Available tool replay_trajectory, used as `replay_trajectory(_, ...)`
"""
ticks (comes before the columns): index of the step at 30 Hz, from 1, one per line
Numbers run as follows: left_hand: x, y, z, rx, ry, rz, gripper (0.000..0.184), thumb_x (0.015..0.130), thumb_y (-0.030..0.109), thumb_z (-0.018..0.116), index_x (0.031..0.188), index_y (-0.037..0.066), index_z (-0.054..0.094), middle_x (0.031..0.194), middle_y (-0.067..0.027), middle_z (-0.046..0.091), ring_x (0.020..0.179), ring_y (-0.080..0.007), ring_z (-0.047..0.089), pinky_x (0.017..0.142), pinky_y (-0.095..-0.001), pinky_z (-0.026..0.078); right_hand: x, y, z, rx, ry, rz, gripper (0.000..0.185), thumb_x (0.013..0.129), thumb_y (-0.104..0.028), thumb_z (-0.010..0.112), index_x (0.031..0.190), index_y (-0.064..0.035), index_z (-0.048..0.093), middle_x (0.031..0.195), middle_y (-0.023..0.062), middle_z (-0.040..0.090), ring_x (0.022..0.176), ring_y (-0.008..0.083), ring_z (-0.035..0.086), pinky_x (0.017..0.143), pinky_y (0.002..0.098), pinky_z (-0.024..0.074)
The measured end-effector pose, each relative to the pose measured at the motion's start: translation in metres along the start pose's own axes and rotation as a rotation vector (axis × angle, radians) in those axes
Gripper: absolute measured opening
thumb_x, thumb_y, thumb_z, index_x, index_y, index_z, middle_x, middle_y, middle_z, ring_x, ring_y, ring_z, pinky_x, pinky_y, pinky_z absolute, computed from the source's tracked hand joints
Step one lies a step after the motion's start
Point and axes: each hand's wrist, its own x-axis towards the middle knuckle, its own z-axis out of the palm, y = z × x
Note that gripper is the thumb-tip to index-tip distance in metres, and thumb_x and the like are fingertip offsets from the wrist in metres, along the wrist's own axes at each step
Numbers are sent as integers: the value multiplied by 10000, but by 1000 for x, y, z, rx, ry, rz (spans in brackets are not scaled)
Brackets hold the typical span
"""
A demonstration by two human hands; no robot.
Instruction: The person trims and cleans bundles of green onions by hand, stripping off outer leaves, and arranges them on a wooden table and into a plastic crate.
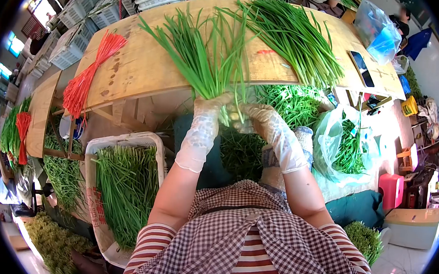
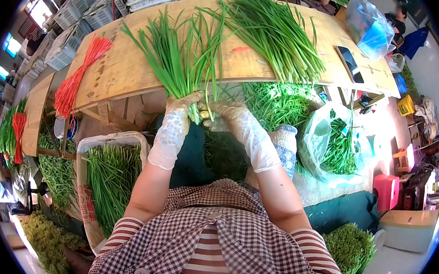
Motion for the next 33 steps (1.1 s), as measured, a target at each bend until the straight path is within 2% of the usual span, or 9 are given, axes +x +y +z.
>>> replay_trajectory(5,-10,7,6,112,18,111,294,723,-32,742,1000,-13,644,854,-87,676,702,-168,640,585,-274,523,10,7,-4,52,26,-19,305,844,-149,694,1075,39,626,940,126,687,707,216,666,631,330,566)
replay_trajectory(9,-25,18,15,259,-56,160,273,724,-27,751,978,-25,650,788,-88,672,646,-154,632,536,-267,514,9,6,2,-208,161,-88,268,836,-134,703,1031,37,637,845,96,695,586,178,643,558,273,549)
replay_trajectory(11,-17,9,12,191,-44,57,282,727,-35,745,987,-32,634,764,-97,666,600,-169,628,466,-278,508,10,8,6,-223,220,-125,252,838,-132,700,1013,39,638,809,90,696,560,164,637,532,253,540)
replay_trajectory(13,-27,23,15,61,-44,-94,285,730,-42,735,994,-30,629,787,-102,669,607,-173,632,473,-282,516,1,8,11,-124,227,-140,259,863,-142,668,1035,43,606,854,119,689,601,192,659,549,247,545)
replay_trajectory(18,-25,10,20,35,-2,78,268,700,-76,735,941,-30,627,856,-107,667,668,-187,640,550,-288,529,-17,4,0,-30,116,-115,272,916,-145,581,1068,79,557,875,165,684,653,254,682,572,281,564)
replay_trajectory(20,-15,5,15,27,16,137,278,726,-45,720,990,-23,633,859,-96,670,629,-159,625,545,-266,520,-22,14,-16,-39,184,-99,270,918,-135,574,1072,86,557,883,169,682,662,253,682,586,285,566)
replay_trajectory(23,9,1,-1,85,-179,27,311,723,-6,749,1006,-18,621,876,-94,672,652,-150,620,543,-259,508,-35,17,-13,-57,240,-155,277,922,-141,567,1076,89,565,888,164,681,673,239,676,627,284,566)
replay_trajectory(29,-26,13,25,127,-122,-126,328,713,-63,746,1018,-62,624,885,-133,682,678,-168,635,556,-278,519,-27,7,4,-285,194,-179,276,933,-155,556,1062,89,573,892,158,679,733,211,666,649,265,540)
replay_trajectory(33,-15,24,16,60,-33,13,296,728,-62,730,1005,-65,624,898,-154,688,689,-178,648,557,-265,520,-34,21,-19,-183,214,-95,269,928,-131,550,1044,110,570,921,185,678,726,230,678,664,298,569)
